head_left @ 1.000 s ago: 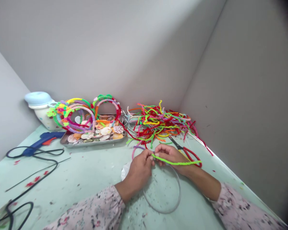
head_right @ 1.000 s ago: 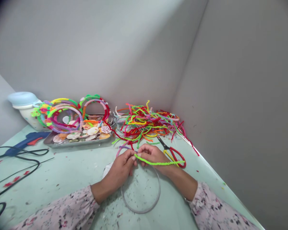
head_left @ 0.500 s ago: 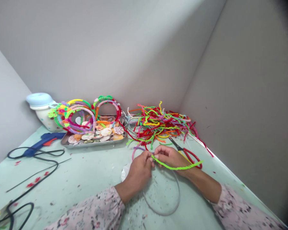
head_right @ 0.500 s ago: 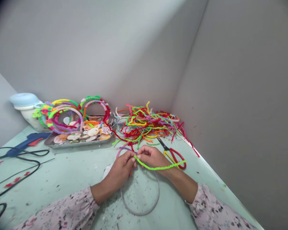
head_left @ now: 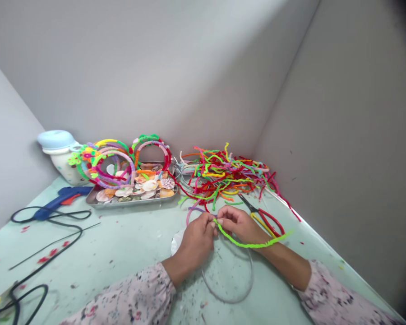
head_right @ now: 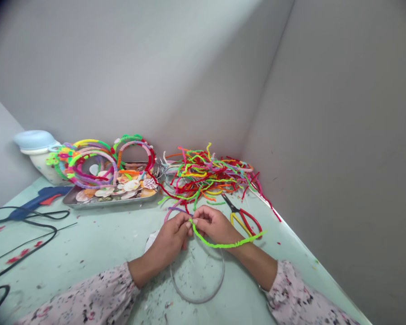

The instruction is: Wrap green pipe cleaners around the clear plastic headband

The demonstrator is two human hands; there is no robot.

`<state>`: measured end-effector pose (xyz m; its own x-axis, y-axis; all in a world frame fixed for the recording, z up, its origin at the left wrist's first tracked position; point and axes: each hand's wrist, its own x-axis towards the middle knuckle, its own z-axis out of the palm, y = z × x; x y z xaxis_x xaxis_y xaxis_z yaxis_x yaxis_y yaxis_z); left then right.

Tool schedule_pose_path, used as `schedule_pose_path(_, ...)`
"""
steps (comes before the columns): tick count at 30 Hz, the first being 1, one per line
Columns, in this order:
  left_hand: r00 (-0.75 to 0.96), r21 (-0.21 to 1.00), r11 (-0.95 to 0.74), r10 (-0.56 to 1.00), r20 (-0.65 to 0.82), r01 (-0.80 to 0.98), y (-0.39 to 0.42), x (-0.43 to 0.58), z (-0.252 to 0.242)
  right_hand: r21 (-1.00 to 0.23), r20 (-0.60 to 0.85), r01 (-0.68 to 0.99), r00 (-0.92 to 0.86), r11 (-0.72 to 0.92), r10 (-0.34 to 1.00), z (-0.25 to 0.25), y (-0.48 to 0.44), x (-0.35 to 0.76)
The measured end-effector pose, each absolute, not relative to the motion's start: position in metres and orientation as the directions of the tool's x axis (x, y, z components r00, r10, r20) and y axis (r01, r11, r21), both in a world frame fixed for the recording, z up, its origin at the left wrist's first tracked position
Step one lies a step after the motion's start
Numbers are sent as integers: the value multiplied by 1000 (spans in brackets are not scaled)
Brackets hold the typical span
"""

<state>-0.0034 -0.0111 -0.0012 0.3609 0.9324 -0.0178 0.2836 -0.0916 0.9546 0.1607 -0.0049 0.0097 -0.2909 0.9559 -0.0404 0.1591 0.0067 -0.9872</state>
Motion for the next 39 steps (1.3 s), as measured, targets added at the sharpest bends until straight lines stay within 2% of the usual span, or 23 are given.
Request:
schedule_pose_path(6,354,964,-63,935,-35,260,-11,-3,0,-989,24,127,-326,69,945,5,-4,164)
schedule_pose_path(32,343,956,-70,939,-32,283,-10,-3,1,-993,-60,116,-325,-23,944,12,-9,162)
schedule_pose_path(39,341,955,-77,940,-26,285,-10,-3,-1,-982,21,169,-316,78,949,9,-11,161)
